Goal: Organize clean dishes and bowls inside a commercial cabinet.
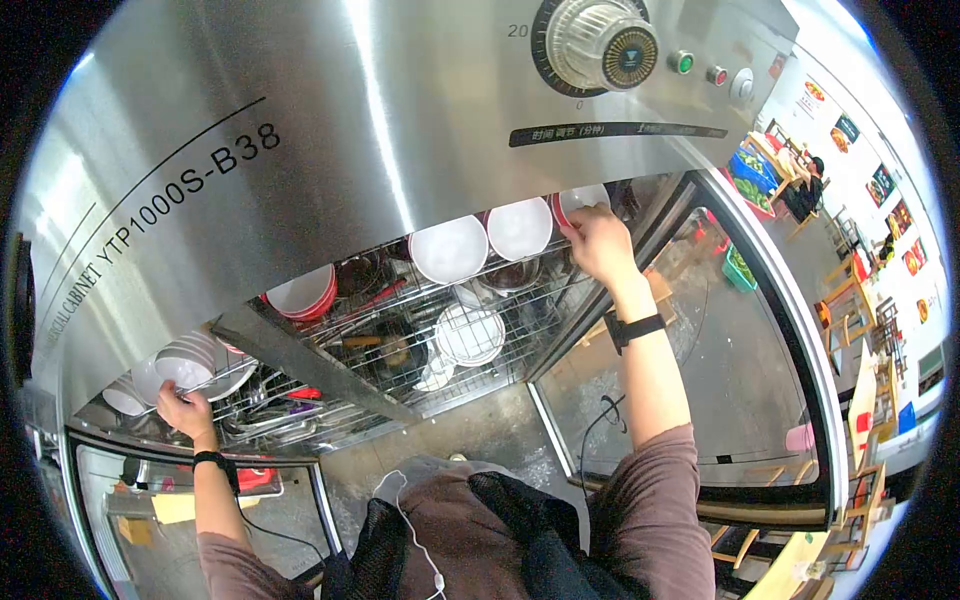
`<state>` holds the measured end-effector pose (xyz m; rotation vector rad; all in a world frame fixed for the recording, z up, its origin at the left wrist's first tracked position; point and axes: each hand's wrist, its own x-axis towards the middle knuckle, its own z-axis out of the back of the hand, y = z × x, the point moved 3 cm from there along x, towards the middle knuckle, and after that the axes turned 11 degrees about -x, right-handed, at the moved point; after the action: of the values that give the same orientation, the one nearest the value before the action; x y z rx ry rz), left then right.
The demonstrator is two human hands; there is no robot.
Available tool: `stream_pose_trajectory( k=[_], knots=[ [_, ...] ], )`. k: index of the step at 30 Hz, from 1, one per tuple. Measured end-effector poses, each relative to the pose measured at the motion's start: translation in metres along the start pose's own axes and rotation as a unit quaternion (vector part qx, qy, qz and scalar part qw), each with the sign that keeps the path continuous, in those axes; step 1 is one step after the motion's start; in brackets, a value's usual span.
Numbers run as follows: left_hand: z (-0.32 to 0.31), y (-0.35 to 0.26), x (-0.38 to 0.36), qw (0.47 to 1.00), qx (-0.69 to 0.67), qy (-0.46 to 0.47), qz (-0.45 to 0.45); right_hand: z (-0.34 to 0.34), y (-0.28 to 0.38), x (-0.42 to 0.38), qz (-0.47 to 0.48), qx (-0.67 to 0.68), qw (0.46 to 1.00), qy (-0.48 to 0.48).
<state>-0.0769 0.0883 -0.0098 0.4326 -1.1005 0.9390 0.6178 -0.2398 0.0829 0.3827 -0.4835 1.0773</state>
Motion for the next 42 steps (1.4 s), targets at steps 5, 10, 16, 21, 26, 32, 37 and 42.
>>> stream_pose_trajectory(
  k=[5,10,16,21,26,32,37,42],
  knots=[
    [0.000,-0.002,0.002,1.000,0.001,-0.005,0.002,-0.012,-0.021,0.012,-0.064,0.023,0.973,0.222],
    [-0.002,-0.001,0.000,1.000,0.001,-0.007,0.016,-0.023,-0.015,0.030,-0.028,-0.004,0.947,0.320],
    [-0.001,-0.001,0.000,1.000,-0.004,-0.012,0.010,-0.034,-0.008,0.043,-0.005,-0.020,0.947,0.320],
    [-0.002,-0.002,0.001,1.000,-0.002,-0.017,0.010,-0.033,-0.012,0.035,0.008,-0.010,0.970,0.243],
    [-0.002,0.001,0.001,1.000,-0.003,-0.014,0.004,-0.033,-0.016,0.024,0.018,0.036,0.982,0.183],
    [-0.001,-0.002,0.002,1.000,-0.002,-0.024,-0.011,0.027,0.033,0.015,-0.017,-0.076,0.997,-0.024],
    [-0.002,0.001,0.000,1.000,0.003,-0.014,0.012,0.026,0.143,0.023,0.111,0.081,0.988,-0.067],
    [0.000,-0.002,0.003,1.000,0.009,-0.006,-0.006,0.003,0.254,0.052,0.190,0.088,0.960,0.188]
  ],
)
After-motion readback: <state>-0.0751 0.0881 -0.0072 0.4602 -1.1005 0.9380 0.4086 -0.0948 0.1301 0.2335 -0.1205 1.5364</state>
